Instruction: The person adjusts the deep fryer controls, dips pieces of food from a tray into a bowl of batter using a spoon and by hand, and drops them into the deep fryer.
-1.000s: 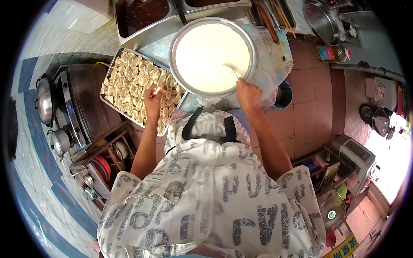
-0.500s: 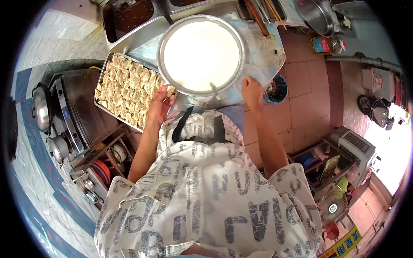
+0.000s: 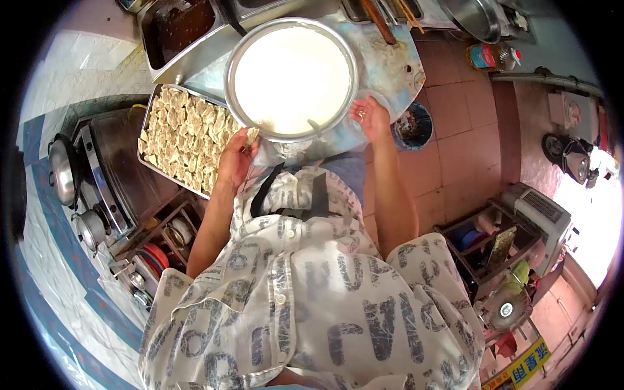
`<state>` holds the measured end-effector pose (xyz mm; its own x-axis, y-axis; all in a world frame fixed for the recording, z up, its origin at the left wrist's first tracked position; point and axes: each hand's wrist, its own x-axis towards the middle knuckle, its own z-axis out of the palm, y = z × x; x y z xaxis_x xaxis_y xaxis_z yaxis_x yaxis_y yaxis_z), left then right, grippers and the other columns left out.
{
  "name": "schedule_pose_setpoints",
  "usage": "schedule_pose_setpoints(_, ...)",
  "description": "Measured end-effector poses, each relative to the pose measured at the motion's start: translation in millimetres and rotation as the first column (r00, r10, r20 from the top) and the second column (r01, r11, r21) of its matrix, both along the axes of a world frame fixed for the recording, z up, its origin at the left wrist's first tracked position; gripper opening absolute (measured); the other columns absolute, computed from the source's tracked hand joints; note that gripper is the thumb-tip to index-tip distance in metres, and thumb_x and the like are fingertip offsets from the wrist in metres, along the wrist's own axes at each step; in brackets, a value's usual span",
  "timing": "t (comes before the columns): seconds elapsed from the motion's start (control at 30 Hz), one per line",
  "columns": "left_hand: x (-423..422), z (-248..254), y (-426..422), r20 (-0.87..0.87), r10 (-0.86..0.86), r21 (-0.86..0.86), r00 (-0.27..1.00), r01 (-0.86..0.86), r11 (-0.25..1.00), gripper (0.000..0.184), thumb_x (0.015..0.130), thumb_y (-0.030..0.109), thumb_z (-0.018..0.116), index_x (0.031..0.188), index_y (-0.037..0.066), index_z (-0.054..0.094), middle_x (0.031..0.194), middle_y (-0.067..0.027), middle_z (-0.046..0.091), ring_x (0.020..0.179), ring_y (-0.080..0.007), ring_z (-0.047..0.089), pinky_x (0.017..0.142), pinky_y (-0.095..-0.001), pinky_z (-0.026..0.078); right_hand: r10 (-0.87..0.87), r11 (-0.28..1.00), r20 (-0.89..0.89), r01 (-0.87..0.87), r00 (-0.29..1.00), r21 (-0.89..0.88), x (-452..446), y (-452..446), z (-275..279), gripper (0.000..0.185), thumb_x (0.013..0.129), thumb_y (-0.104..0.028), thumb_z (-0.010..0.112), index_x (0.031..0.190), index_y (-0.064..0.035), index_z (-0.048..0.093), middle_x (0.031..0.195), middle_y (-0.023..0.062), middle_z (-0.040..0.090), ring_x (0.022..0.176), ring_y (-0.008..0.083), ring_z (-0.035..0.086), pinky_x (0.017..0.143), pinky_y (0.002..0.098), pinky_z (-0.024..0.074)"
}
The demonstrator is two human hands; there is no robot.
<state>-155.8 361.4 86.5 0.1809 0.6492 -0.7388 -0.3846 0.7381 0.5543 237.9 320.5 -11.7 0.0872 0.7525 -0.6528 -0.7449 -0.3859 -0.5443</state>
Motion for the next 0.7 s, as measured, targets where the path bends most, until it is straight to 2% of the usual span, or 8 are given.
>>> schedule_pose_setpoints(0.17, 8.1, -7.6, -1.8, 0.063, -0.017, 0.0, 0.998, 0.017, 1.0, 0.035, 0.095, 0.025, 0.064, 0.126, 0.01, 0.056, 0.111, -0.0006, 0.06, 0.086, -0.0139, 0.059, 0.079, -0.0259, 0.052, 0.399, 0.915, 0.088, -0.391, 0.912, -0.097, -86.1, 48.3, 45.4, 0.046, 0.096, -0.036, 0.06, 0.112, 0.0075, 0.064, 0.106, 0.0142, 0.068, 0.097, 0.0248, 0.066, 0.086, 0.0368, 0.0535)
schedule_pose_setpoints(0.27, 6.4, -11.6, -3.6, 0.101, -0.009, 0.018, 0.995, 0.007, 1.0, 0.036, 0.096, 0.024, 0.063, 0.128, 0.009, 0.055, 0.112, -0.0016, 0.06, 0.088, -0.0147, 0.06, 0.081, -0.0262, 0.052, 0.408, 0.909, 0.469, -0.397, 0.783, -0.128, -103.4, 50.1, 47.3, 0.044, 0.094, -0.033, 0.064, 0.117, 0.005, 0.063, 0.11, 0.0138, 0.068, 0.1, 0.0224, 0.066, 0.085, 0.0342, 0.0527)
schedule_pose_setpoints(0.3, 5.2, -9.5, -3.7, 0.092, 0.002, 0.016, 0.996, -0.003, 1.0, 0.036, 0.096, 0.022, 0.062, 0.129, 0.009, 0.054, 0.113, -0.0026, 0.06, 0.089, -0.0154, 0.06, 0.082, -0.0267, 0.053, 0.299, 0.944, 0.49, -0.329, 0.819, -0.025, -99.1, 45.9, 52.6, 0.039, 0.094, -0.03, 0.064, 0.116, 0.0019, 0.065, 0.11, 0.0105, 0.069, 0.096, 0.0213, 0.067, 0.081, 0.033, 0.0528)
schedule_pose_setpoints(0.4, 1.9, -1.6, -8.1, 0.093, 0.042, 0.012, 0.995, -0.044, 0.999, 0.037, 0.097, 0.017, 0.058, 0.132, 0.006, 0.052, 0.115, -0.0059, 0.06, 0.093, -0.0179, 0.061, 0.086, -0.0284, 0.053, 0.145, 0.989, 0.642, -0.114, 0.753, -0.089, -66.0, 35.7, 74.2, 0.036, 0.093, -0.029, 0.062, 0.113, -0.0002, 0.068, 0.103, 0.0115, 0.071, 0.091, 0.021, 0.069, 0.076, 0.0328, 0.0536)
schedule_pose_setpoints(0.5, -9.0, -3.5, -10.7, 0.113, 0.073, 0.027, 0.991, -0.076, 0.997, 0.043, 0.097, 0.011, 0.054, 0.138, 0.001, 0.046, 0.117, -0.0115, 0.059, 0.101, -0.0221, 0.062, 0.093, -0.0318, 0.053, 0.417, 0.907, 0.906, -0.102, 0.072, -0.409, -14.0, 11.9, 22.5, 0.029, 0.09, -0.026, 0.062, 0.105, -0.0022, 0.07, 0.093, 0.0144, 0.072, 0.085, 0.0215, 0.07, 0.073, 0.0332, 0.0541)
schedule_pose_setpoints(0.57, -8.0, -1.5, -11.9, 0.089, 0.084, 0.013, 0.993, -0.085, 0.996, 0.044, 0.097, 0.011, 0.054, 0.138, 0.0, 0.044, 0.119, -0.0123, 0.059, 0.102, -0.0221, 0.062, 0.093, -0.0322, 0.054, 0.379, 0.892, 0.899, -0.173, -0.221, -0.418, -3.0, -9.2, -48.6, 0.027, 0.088, -0.025, 0.063, 0.101, -0.0024, 0.07, 0.087, 0.0161, 0.071, 0.08, 0.0228, 0.07, 0.072, 0.0342, 0.0543)
schedule_pose_setpoints(0.63, -8.2, -3.5, -12.4, 0.064, 0.083, 0.011, 0.994, -0.084, 0.996, 0.044, 0.097, 0.014, 0.055, 0.137, 0.0, 0.043, 0.119, -0.0128, 0.06, 0.102, -0.0228, 0.064, 0.093, -0.0327, 0.055, 0.264, 0.874, 0.854, -0.263, -0.448, -0.409, -11.8, -16.0, -61.0, 0.028, 0.091, -0.028, 0.062, 0.088, -0.0009, 0.067, 0.077, 0.0139, 0.069, 0.066, 0.0231, 0.067, 0.063, 0.0344, 0.0546)
schedule_pose_setpoints(0.7, -5.0, -2.0, -11.2, 0.069, 0.047, 0.008, 0.996, -0.048, 0.999, 0.042, 0.097, 0.018, 0.057, 0.134, 0.002, 0.046, 0.115, -0.0118, 0.062, 0.096, -0.0207, 0.065, 0.087, -0.03, 0.056, 0.486, 0.87, 0.789, -0.125, 0.375, -0.477, -12.0, -6.2, -62.0, 0.033, 0.095, -0.033, 0.059, 0.082, -0.0027, 0.065, 0.072, 0.0107, 0.066, 0.059, 0.0208, 0.063, 0.056, 0.032, 0.0523)
